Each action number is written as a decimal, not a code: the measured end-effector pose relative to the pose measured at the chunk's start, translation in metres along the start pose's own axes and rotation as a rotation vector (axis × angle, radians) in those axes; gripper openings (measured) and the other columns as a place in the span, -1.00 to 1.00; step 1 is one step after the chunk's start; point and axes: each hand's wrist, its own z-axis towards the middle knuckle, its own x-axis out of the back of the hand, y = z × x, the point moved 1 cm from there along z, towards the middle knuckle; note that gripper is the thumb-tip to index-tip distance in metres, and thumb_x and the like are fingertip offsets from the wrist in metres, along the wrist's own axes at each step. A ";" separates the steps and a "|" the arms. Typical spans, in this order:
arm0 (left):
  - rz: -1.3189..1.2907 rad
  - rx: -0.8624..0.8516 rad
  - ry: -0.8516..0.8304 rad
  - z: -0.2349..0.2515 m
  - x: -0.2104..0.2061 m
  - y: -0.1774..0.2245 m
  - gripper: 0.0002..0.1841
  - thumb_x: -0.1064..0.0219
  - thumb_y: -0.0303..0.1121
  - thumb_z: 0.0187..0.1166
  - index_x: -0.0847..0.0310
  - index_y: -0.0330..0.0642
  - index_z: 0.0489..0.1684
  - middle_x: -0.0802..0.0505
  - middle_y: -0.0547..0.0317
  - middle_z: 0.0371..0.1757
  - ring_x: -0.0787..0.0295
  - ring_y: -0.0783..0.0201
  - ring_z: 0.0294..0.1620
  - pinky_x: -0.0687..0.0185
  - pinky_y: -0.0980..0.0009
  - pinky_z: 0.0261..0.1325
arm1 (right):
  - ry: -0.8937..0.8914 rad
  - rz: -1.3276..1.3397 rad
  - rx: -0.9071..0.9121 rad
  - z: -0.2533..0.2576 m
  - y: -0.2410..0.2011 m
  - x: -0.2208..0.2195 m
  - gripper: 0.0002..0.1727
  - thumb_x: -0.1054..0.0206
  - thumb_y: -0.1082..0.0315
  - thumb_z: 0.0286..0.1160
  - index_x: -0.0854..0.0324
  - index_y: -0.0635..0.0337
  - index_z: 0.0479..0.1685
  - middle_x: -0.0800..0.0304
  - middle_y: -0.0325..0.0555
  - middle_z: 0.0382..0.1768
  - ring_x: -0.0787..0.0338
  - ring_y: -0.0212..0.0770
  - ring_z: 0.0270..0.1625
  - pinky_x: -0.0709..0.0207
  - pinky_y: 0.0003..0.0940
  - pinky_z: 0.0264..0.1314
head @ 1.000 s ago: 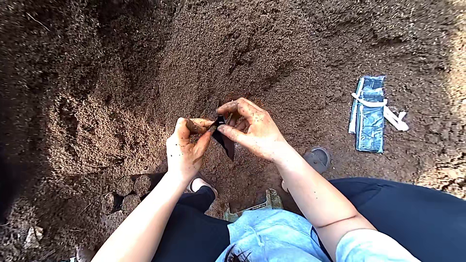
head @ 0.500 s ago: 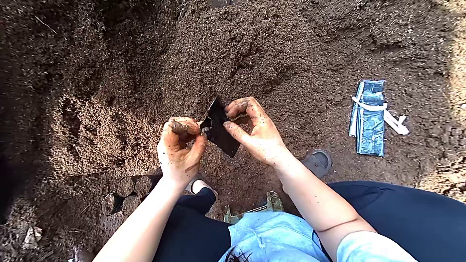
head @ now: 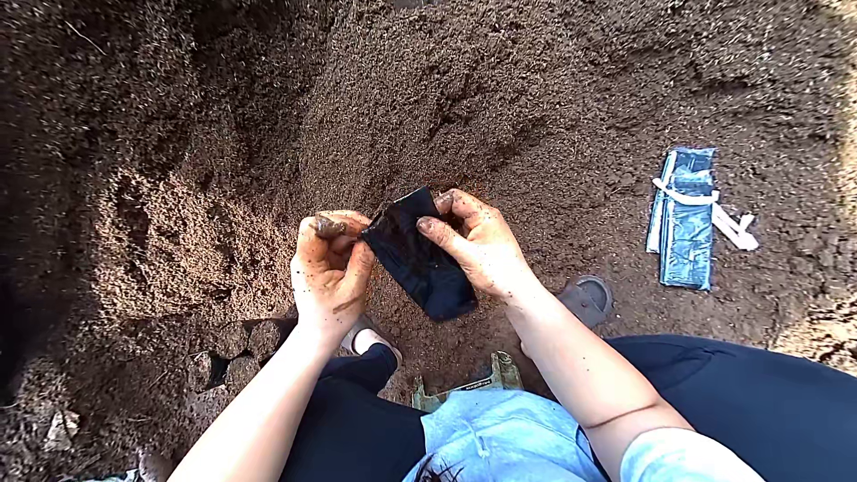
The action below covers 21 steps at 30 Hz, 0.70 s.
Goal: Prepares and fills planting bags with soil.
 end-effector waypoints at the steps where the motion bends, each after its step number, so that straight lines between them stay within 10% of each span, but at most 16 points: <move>1: 0.008 0.006 0.001 0.000 0.000 0.000 -0.66 -0.30 -0.55 0.62 -0.41 0.15 0.17 -0.76 0.65 0.16 -0.77 0.63 0.11 -0.74 0.63 0.18 | 0.007 -0.018 0.011 -0.001 -0.001 0.000 -0.90 -0.35 0.31 0.63 -0.68 0.13 -0.07 -0.76 -0.33 -0.20 -0.75 -0.59 -0.16 -0.66 -0.65 -0.05; 9: 0.051 0.034 -0.028 0.004 0.003 -0.001 -0.82 -0.04 -0.43 0.81 -0.52 0.06 0.12 -0.79 0.60 0.11 -0.78 0.63 0.08 -0.77 0.56 0.13 | 0.047 -0.057 0.039 -0.003 -0.005 0.001 -0.91 -0.33 0.30 0.66 -0.64 0.10 -0.13 -0.69 -0.38 -0.32 -0.67 -0.62 -0.30 -0.58 -0.70 -0.22; 12: 0.046 0.229 -0.207 0.004 0.002 -0.001 -0.70 -0.02 -0.14 0.78 -0.58 -0.04 0.19 -0.78 0.60 0.06 -0.75 0.65 0.07 -0.75 0.53 0.16 | 0.137 0.016 -0.034 0.004 0.003 0.000 -0.91 -0.30 0.30 0.68 -0.59 0.11 -0.12 -0.70 -0.35 -0.29 -0.70 -0.57 -0.27 -0.64 -0.61 -0.17; 16: 0.098 0.566 -0.513 -0.009 -0.018 -0.008 -0.41 -0.47 0.01 0.44 -0.53 -0.05 0.41 -0.89 0.35 0.05 -0.86 0.52 0.04 -0.84 0.42 0.14 | 0.349 0.348 -0.203 0.016 0.027 -0.003 -0.90 -0.16 0.30 0.79 -0.45 0.13 0.01 -0.68 -0.20 -0.20 -0.79 -0.35 -0.13 -0.77 -0.31 0.02; 21: 0.095 0.910 -0.658 -0.012 -0.027 -0.013 -0.56 -0.45 -0.21 0.63 -0.55 -0.09 0.43 -0.91 0.16 -0.01 -0.90 0.37 -0.06 -0.84 0.32 0.10 | 0.555 0.511 -0.337 0.026 0.043 0.009 -0.74 -0.04 0.23 0.87 -0.37 0.19 0.27 -0.69 -0.07 -0.04 -0.81 -0.25 0.00 -0.76 -0.23 0.13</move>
